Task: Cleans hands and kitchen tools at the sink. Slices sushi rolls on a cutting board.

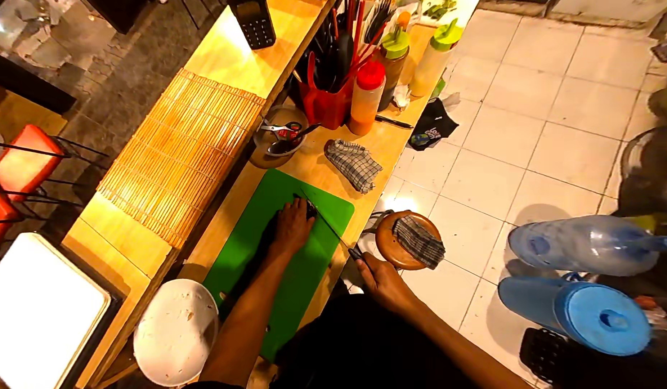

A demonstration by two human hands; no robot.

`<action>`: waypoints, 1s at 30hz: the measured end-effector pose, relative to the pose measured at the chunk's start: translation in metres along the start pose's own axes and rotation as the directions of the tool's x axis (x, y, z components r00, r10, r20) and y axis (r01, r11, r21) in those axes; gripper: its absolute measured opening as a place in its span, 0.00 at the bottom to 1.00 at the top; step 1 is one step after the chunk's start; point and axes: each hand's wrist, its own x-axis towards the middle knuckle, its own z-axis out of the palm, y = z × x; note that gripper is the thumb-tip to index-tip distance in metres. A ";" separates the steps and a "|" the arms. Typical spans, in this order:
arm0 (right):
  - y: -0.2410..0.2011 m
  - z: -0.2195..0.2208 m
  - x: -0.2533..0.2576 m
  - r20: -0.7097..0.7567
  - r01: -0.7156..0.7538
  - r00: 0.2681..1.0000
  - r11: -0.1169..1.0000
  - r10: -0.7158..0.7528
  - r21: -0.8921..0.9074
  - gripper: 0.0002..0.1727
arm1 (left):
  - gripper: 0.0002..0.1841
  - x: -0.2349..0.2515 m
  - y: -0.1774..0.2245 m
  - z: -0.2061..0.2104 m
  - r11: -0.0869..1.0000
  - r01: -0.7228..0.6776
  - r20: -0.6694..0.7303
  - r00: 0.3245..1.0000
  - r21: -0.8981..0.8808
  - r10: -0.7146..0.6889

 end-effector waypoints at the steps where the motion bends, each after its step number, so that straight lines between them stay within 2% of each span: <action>1: -0.001 0.000 0.000 0.014 -0.010 1.000 1.000 0.010 -0.006 0.25 | 0.27 0.000 0.000 0.000 1.000 0.001 -0.001 1.000 -0.002 -0.001; 4: 0.001 0.000 -0.001 0.003 -0.017 1.000 1.000 0.017 0.015 0.25 | 0.28 -0.001 0.001 0.001 1.000 0.009 -0.020 1.000 -0.008 -0.009; 8: 0.008 -0.012 -0.015 -0.108 -0.008 0.994 0.995 0.019 0.094 0.26 | 0.33 -0.020 0.015 -0.005 0.998 0.046 -0.040 0.998 -0.047 -0.048; 11: 0.015 -0.029 -0.029 -0.141 -0.025 0.989 0.998 0.034 0.063 0.27 | 0.32 -0.036 0.024 -0.001 0.991 0.059 -0.047 0.997 -0.120 -0.065; 16: 0.015 -0.043 -0.033 -0.128 -0.015 0.992 0.996 0.003 -0.087 0.28 | 0.28 -0.037 0.034 0.003 0.989 0.083 0.046 0.996 -0.124 -0.078; 21: 0.002 -0.036 -0.027 -0.064 -0.026 0.998 0.989 0.017 -0.143 0.29 | 0.27 -0.025 0.028 -0.002 0.993 0.101 0.013 0.995 -0.063 -0.100; 30: 0.005 -0.011 -0.018 -0.025 -0.006 1.000 1.000 0.007 0.022 0.26 | 0.28 -0.020 0.023 0.002 0.995 0.076 0.035 0.997 -0.061 -0.074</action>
